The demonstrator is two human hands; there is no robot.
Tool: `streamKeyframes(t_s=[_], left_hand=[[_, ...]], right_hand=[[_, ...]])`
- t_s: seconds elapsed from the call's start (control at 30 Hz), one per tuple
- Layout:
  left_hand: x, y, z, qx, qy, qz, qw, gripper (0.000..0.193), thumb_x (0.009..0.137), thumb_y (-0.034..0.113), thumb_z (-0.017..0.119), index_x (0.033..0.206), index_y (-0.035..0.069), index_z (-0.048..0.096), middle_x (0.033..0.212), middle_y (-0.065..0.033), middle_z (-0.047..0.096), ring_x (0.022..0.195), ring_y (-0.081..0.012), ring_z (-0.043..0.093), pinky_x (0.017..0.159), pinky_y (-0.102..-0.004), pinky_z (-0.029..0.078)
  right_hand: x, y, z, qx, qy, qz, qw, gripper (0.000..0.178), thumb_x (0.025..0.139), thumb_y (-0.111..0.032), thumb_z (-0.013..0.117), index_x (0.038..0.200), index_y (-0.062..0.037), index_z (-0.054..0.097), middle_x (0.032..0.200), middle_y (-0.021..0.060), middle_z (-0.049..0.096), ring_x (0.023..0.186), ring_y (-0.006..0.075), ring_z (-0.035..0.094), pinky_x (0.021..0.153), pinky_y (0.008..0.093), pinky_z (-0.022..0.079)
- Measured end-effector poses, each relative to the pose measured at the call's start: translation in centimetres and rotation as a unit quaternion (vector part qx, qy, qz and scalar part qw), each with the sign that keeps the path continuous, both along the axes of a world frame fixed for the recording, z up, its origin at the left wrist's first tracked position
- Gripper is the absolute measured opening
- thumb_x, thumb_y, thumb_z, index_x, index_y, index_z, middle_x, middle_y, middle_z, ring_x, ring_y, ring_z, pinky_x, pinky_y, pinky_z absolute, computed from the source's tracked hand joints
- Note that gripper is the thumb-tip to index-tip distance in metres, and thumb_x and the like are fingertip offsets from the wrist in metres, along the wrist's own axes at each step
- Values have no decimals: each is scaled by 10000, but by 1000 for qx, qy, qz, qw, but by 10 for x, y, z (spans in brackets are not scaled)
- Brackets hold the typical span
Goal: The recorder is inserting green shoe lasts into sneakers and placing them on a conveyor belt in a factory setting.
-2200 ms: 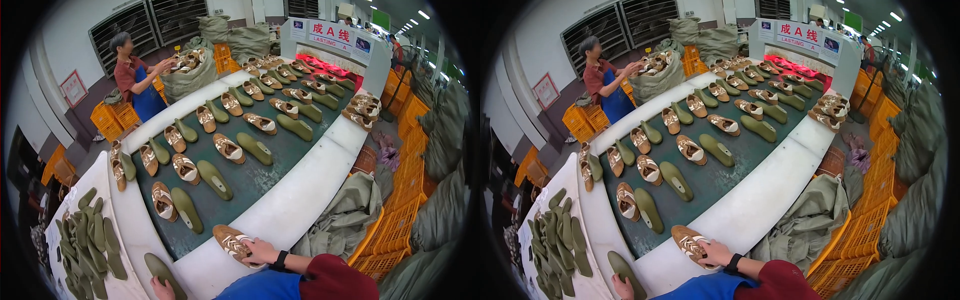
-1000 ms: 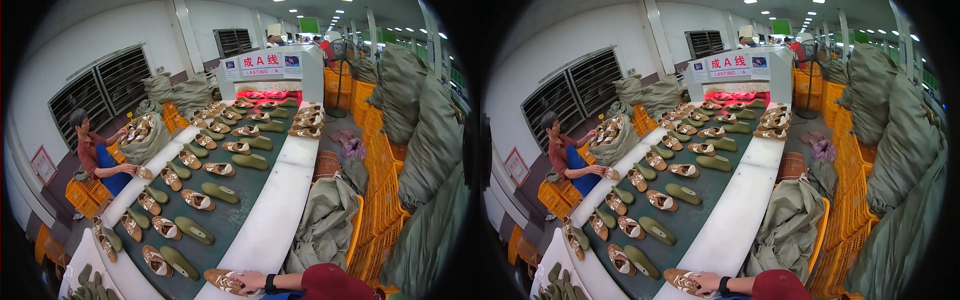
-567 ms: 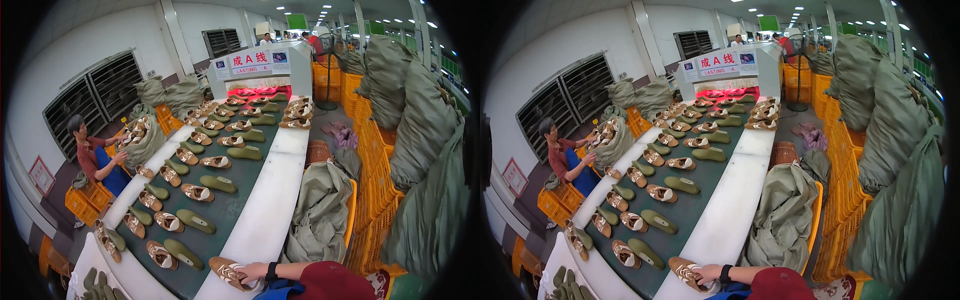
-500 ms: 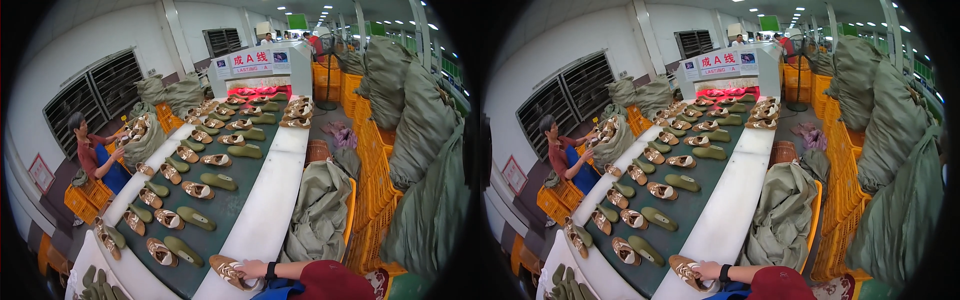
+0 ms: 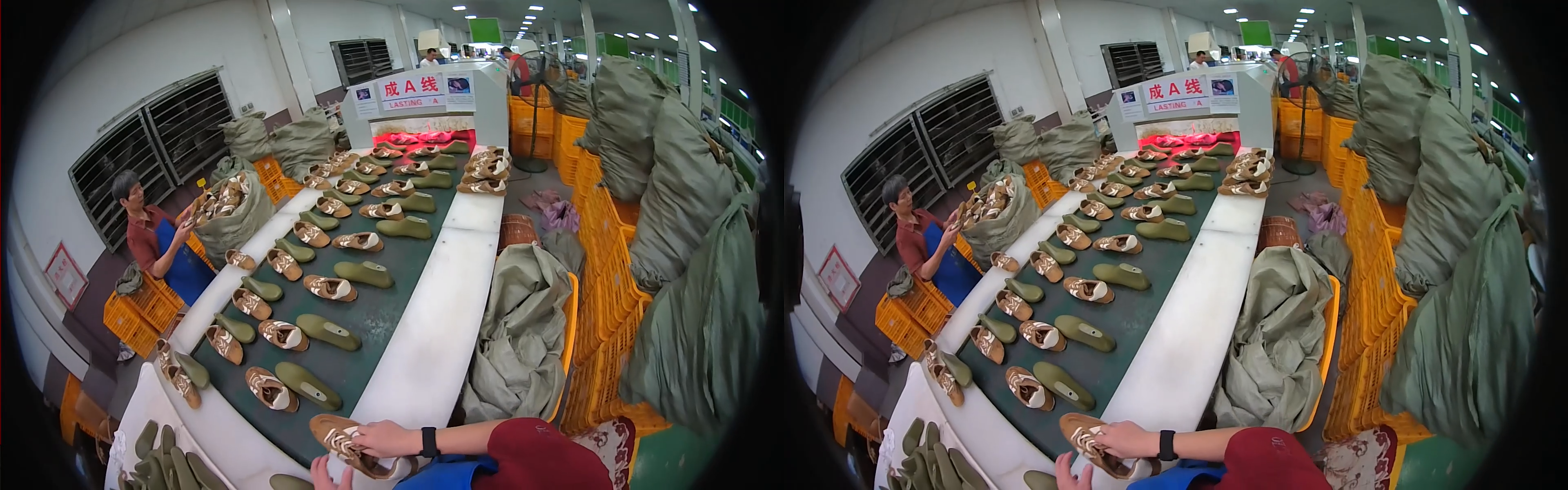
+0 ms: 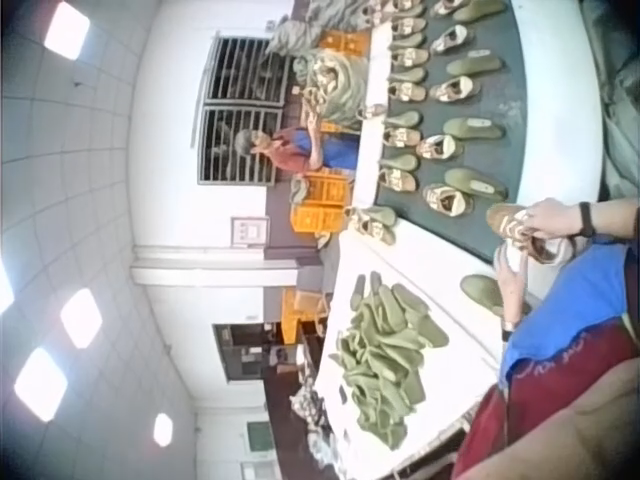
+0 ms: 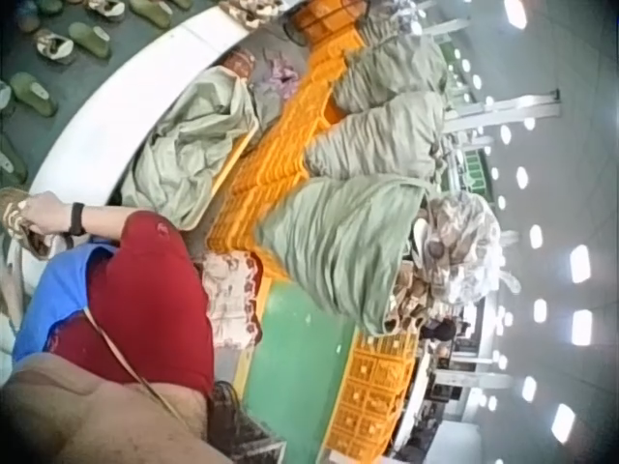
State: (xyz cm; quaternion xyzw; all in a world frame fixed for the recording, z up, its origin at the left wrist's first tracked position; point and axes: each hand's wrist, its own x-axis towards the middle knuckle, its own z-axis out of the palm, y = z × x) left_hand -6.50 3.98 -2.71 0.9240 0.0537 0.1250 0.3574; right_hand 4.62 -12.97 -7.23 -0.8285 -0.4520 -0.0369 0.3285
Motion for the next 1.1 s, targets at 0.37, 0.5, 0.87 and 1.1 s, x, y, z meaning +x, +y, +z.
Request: streamKeyframes(t_s=[0.37,0.5,0.87,1.1], left_hand=[[30,-19,11,43,-31,-36,998,317,827,151,603,1121,32,586,984,-208,622,882,-355,614,774,-394,500],[30,-14,3,23,-36,-11,999,302,861,170,589,1125,23,595,873,-218,654,795,-355,653,664,-389,519],[17,-33,41,-9,82,-23,996,413,870,120,546,1268,41,469,938,-217,652,878,-355,642,711,-400,515],[33,-26,9,-126,28,-25,991,585,858,76,550,1387,60,300,909,-201,665,835,-262,669,715,-344,506]], right_hand=[[-15,5,22,134,70,-82,985,203,823,-162,537,1021,-143,578,806,67,541,672,270,599,567,377,491],[-8,-4,10,60,26,-20,998,245,819,-149,536,1060,-187,567,822,61,510,657,269,591,543,369,482],[-17,1,22,141,48,20,989,144,768,-216,633,831,-96,583,876,102,448,782,276,469,654,378,409],[0,-2,4,231,111,65,964,233,724,-165,659,623,-82,467,794,78,441,778,244,419,725,351,360]])
